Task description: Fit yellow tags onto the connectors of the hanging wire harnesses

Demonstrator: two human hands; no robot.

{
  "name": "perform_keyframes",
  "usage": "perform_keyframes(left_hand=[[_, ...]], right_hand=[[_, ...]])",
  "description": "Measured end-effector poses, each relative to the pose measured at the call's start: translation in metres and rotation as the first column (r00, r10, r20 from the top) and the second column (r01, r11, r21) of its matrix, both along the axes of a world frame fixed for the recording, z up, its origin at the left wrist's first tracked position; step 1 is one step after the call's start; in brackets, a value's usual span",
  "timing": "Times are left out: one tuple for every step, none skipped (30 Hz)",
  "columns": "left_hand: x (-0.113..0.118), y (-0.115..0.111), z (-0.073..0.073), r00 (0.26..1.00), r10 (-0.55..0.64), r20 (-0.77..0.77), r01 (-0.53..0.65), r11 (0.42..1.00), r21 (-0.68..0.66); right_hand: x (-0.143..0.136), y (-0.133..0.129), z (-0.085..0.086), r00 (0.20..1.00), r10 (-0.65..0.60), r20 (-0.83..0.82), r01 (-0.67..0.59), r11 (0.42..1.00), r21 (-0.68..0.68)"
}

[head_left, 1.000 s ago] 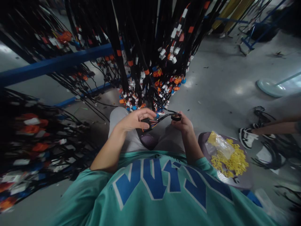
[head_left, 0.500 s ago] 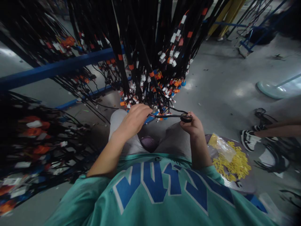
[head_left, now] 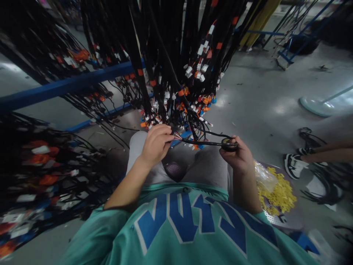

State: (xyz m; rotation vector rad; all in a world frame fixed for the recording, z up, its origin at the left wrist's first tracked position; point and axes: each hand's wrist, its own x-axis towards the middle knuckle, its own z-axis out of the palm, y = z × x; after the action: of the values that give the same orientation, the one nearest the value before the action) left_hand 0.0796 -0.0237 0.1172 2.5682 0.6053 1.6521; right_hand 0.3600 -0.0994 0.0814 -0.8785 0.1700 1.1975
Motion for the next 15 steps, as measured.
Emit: perform_keyframes(left_hand=[[0.0000, -0.0007, 0.0009, 1.000, 0.020, 0.001, -0.020, 1.000, 0.019], [0.0001, -0.0012, 0.0017, 0.999, 0.041, 0.004, -0.041, 0.998, 0.043], [0.0002, -0.0016, 0.0026, 0.998, 0.057, 0.013, -0.058, 0.996, 0.070], [0.0004, -0.0018, 0.0035, 0.998, 0.064, 0.027, -0.066, 0.993, 0.095], [0.0006, -0.0020, 0.0044, 0.997, 0.063, 0.044, -0.068, 0.991, 0.113], [0.0008, -0.0020, 0.0054, 0.997, 0.060, 0.057, -0.066, 0.990, 0.125], [0.0009, -0.0020, 0.0063, 0.996, 0.060, 0.063, -0.068, 0.989, 0.130], [0.0010, -0.0019, 0.0072, 0.996, 0.065, 0.062, -0.073, 0.988, 0.133], [0.0010, -0.0019, 0.0079, 0.996, 0.074, 0.059, -0.081, 0.987, 0.135], [0.0010, -0.0019, 0.0086, 0.995, 0.080, 0.058, -0.087, 0.986, 0.142], [0.0009, -0.0018, 0.0090, 0.995, 0.082, 0.062, -0.090, 0.985, 0.150], [0.0009, -0.0018, 0.0092, 0.994, 0.080, 0.069, -0.090, 0.984, 0.157], [0.0007, -0.0017, 0.0092, 0.994, 0.078, 0.076, -0.090, 0.983, 0.160], [0.0004, -0.0017, 0.0091, 0.994, 0.079, 0.079, -0.091, 0.984, 0.156], [0.0000, -0.0016, 0.0089, 0.994, 0.084, 0.075, -0.094, 0.985, 0.144]], right_hand=[[-0.0016, -0.0004, 0.0011, 1.000, 0.008, 0.006, -0.008, 1.000, -0.003], [-0.0030, -0.0007, 0.0019, 1.000, 0.020, 0.012, -0.020, 1.000, -0.005], [-0.0040, -0.0009, 0.0024, 0.999, 0.030, 0.016, -0.030, 1.000, -0.005], [-0.0047, -0.0010, 0.0026, 0.999, 0.041, 0.017, -0.041, 0.999, 0.000], [-0.0052, -0.0011, 0.0027, 0.999, 0.051, 0.018, -0.051, 0.999, 0.012], [-0.0056, -0.0012, 0.0027, 0.998, 0.062, 0.018, -0.062, 0.998, 0.027], [-0.0058, -0.0013, 0.0027, 0.997, 0.072, 0.019, -0.072, 0.997, 0.041], [-0.0061, -0.0014, 0.0029, 0.997, 0.078, 0.019, -0.079, 0.996, 0.052], [-0.0064, -0.0016, 0.0033, 0.997, 0.078, 0.016, -0.079, 0.995, 0.056], [-0.0068, -0.0019, 0.0038, 0.997, 0.075, 0.013, -0.075, 0.996, 0.055], [-0.0072, -0.0022, 0.0045, 0.997, 0.070, 0.013, -0.070, 0.996, 0.053], [-0.0076, -0.0025, 0.0052, 0.998, 0.064, 0.017, -0.064, 0.997, 0.050], [-0.0080, -0.0029, 0.0059, 0.998, 0.060, 0.025, -0.061, 0.997, 0.050], [-0.0083, -0.0033, 0.0065, 0.998, 0.061, 0.034, -0.062, 0.997, 0.052], [-0.0085, -0.0036, 0.0070, 0.997, 0.064, 0.042, -0.067, 0.996, 0.058]])
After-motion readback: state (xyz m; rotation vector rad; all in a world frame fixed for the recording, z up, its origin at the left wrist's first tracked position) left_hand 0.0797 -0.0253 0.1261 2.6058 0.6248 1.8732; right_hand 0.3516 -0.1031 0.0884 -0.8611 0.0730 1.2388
